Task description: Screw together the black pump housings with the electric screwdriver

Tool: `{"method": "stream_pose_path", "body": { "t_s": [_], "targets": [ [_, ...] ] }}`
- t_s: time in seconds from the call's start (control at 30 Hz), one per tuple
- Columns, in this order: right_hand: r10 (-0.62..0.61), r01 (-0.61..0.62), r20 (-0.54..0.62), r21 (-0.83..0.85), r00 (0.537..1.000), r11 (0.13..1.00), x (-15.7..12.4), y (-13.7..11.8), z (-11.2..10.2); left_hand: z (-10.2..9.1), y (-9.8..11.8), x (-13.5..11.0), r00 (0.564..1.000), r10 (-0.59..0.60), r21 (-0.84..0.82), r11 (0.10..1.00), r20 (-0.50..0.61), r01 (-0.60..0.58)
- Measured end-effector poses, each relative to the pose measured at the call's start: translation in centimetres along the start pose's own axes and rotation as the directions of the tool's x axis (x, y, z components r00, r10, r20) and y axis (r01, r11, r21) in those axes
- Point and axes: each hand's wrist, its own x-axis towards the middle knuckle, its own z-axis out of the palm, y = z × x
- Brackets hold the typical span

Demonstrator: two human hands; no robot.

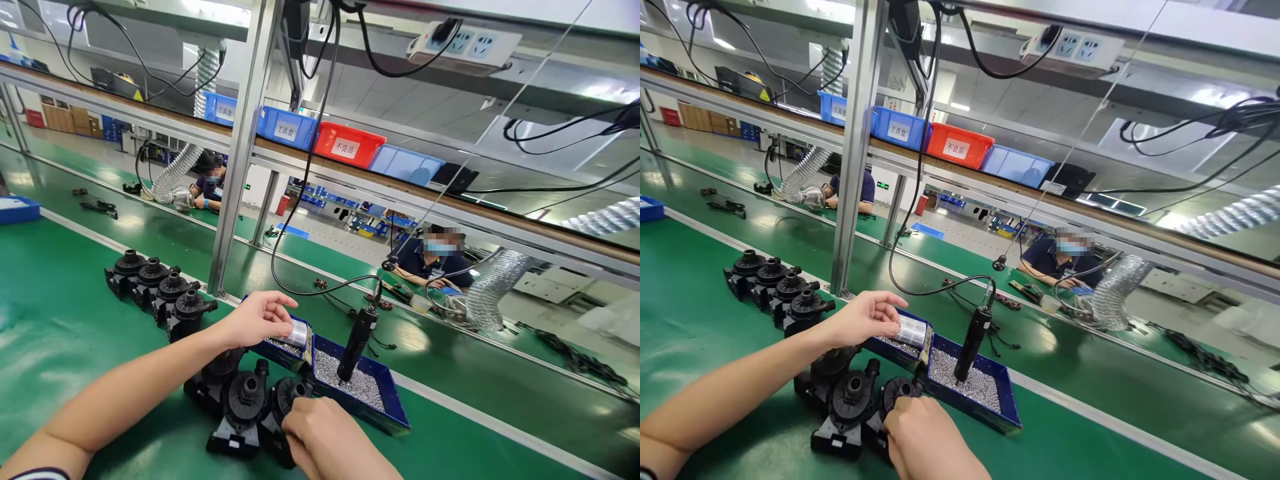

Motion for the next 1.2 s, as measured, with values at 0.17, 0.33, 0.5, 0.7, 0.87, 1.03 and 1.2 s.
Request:
{"method": "stream_pose_path", "body": {
  "t_s": [0.17, 0.33, 0.5, 0.7, 0.87, 1.03, 1.2],
  "targets": [
    [0.003, -0.004, -0.012, -0.071, 1.0, 0.997, -0.2, -0.2, 0.2, -0.1, 0.1, 0.0, 1.0, 0.018, 0.008, 1.0, -0.002, -0.018],
    [0.028, 0.041, -0.287, 0.234, 0.958, 0.971, -1.9, 1.9, -1.5, 0.0, 0.2, -0.1, 1.0, 0.022, 0.014, 1.0, 0.003, -0.022],
    [0.017, 0.028, -0.238, 0.188, 0.971, 0.982, -2.6, 2.4, -2.5, 0.1, 0.5, -0.1, 1.0, 0.016, 0.042, 0.999, 0.005, -0.017],
    [-0.077, 0.077, 0.022, 0.037, 0.997, 0.996, -1.8, 1.2, -1.0, -0.2, 0.8, -0.2, 1.0, 0.016, 0.073, 0.997, 0.003, -0.016],
    [-0.105, 0.106, -0.015, 0.156, 0.994, 0.982, -2.1, 1.8, -1.2, -0.2, 0.8, -0.2, 1.0, 0.005, 0.092, 0.996, 0.009, -0.005],
    [-0.089, 0.092, -0.022, 0.163, 0.996, 0.982, -2.9, 1.8, -1.8, -0.2, 0.9, -0.1, 1.0, -0.003, 0.107, 0.994, 0.009, 0.002],
    [0.043, 0.086, -0.38, 0.315, 0.924, 0.945, -3.2, 3.4, -2.5, -0.1, 1.2, -0.4, 1.0, -0.015, 0.113, 0.993, 0.009, 0.014]
  ]
}}
